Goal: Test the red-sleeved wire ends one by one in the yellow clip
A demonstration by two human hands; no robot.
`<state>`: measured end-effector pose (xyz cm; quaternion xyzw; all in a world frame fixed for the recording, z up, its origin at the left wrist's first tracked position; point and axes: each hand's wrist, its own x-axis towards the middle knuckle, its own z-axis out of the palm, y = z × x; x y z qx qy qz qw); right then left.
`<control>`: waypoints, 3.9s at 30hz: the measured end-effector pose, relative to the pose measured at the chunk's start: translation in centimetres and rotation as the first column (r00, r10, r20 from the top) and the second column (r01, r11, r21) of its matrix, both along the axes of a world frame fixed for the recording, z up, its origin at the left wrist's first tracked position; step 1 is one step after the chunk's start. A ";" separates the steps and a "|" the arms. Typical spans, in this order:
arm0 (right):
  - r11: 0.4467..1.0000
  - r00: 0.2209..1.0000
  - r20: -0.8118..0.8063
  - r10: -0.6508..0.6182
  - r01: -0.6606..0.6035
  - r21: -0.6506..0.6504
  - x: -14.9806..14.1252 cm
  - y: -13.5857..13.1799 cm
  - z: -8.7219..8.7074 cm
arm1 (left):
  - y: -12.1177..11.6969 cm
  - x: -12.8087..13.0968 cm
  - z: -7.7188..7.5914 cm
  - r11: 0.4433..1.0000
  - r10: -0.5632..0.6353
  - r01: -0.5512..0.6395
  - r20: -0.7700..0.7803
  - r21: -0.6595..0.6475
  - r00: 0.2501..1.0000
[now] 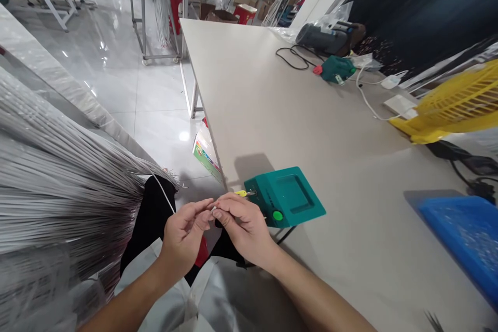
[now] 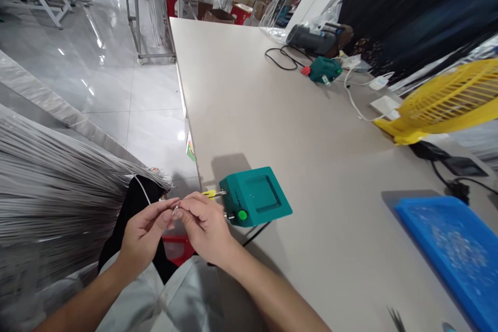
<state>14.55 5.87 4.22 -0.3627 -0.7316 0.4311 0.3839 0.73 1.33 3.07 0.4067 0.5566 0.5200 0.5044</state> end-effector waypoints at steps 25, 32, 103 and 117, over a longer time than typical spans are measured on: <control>0.994 0.992 -0.065 -0.109 0.108 -0.021 0.1 0.3 -0.3 | -0.1 -0.3 0.0 0.982 0.064 -0.017 -0.246 0.187 0.967; 0.985 0.993 -0.101 -0.059 0.042 -0.167 0.0 0.2 -0.1 | 0.0 -0.2 -0.2 0.991 -0.044 0.073 0.245 -0.109 0.968; 0.972 0.972 0.233 -0.033 -0.022 0.233 0.8 0.0 -0.4 | -0.5 -0.1 -1.0 0.985 0.050 -0.019 0.179 -0.169 0.983; 0.880 0.884 0.464 -0.060 -0.173 0.443 1.1 0.1 0.4 | -0.1 -0.9 -1.2 0.991 -0.054 0.088 -0.290 0.105 0.955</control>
